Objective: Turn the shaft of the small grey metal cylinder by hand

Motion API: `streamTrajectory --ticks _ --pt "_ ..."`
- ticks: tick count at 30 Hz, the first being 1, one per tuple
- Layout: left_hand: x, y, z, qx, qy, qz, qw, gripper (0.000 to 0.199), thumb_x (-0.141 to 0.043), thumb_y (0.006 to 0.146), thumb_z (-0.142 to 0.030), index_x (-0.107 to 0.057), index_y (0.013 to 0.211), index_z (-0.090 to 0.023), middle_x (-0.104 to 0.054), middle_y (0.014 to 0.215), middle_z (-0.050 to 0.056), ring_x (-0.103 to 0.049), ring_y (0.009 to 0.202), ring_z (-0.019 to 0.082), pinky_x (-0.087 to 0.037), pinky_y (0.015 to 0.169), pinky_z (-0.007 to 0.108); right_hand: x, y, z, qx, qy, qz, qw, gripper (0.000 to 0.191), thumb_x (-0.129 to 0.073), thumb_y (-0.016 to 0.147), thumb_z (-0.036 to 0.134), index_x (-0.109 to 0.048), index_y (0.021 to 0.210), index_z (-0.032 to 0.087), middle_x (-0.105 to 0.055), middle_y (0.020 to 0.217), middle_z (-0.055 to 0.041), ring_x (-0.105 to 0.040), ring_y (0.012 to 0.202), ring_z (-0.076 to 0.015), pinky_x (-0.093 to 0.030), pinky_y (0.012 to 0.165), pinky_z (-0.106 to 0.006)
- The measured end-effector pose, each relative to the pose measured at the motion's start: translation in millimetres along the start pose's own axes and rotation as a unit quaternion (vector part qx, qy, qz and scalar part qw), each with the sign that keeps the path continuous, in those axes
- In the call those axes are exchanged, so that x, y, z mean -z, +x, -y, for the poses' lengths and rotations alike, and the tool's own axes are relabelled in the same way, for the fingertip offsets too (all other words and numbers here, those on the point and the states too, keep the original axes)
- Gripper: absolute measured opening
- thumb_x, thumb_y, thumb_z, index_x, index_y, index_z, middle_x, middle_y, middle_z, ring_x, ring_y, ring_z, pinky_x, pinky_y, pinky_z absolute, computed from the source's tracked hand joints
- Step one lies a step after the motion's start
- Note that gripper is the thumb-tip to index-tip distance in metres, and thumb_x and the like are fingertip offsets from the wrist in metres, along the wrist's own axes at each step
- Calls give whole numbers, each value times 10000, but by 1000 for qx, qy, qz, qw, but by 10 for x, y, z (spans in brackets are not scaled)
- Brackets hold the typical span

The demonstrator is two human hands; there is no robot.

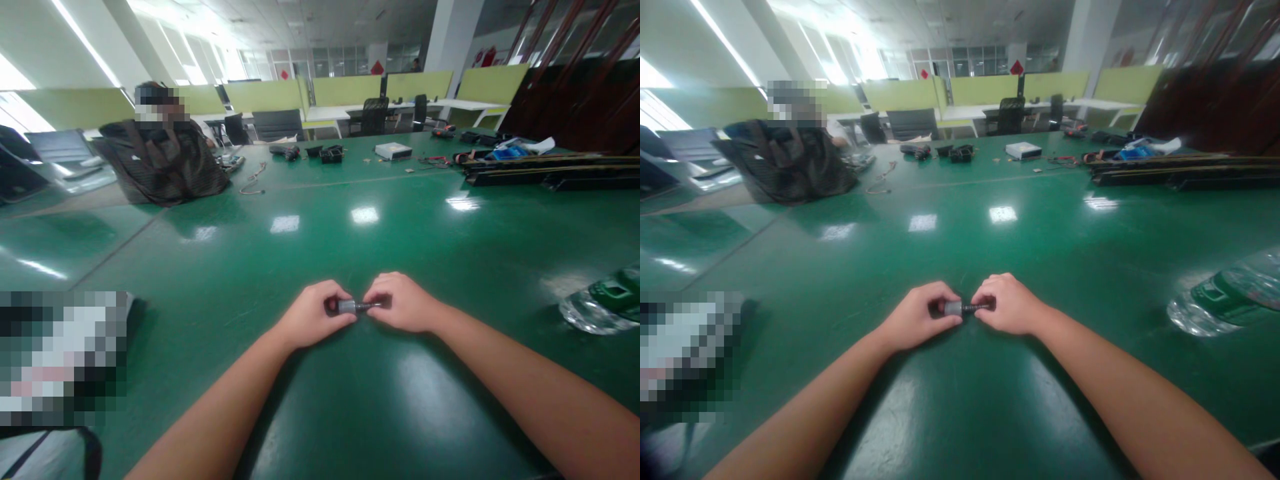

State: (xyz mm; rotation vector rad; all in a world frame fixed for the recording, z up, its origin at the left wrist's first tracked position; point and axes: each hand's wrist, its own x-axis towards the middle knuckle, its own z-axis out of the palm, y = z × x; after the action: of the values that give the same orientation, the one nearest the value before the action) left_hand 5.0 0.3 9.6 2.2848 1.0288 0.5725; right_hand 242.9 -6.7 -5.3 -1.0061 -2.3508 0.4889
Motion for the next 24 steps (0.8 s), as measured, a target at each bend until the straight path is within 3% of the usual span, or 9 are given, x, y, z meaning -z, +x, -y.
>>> streamTrajectory --ticks 24 --pt "6 -12 -13 3 -8 1 1000 200 -744 781 -302 -676 920 -175 -637 820 9 -581 707 142 -449 635 246 145 -43 -58 -36 15 35 999 91 -703 736 175 -731 820 198 -707 779 -14 -622 757 -157 -457 739 -290"
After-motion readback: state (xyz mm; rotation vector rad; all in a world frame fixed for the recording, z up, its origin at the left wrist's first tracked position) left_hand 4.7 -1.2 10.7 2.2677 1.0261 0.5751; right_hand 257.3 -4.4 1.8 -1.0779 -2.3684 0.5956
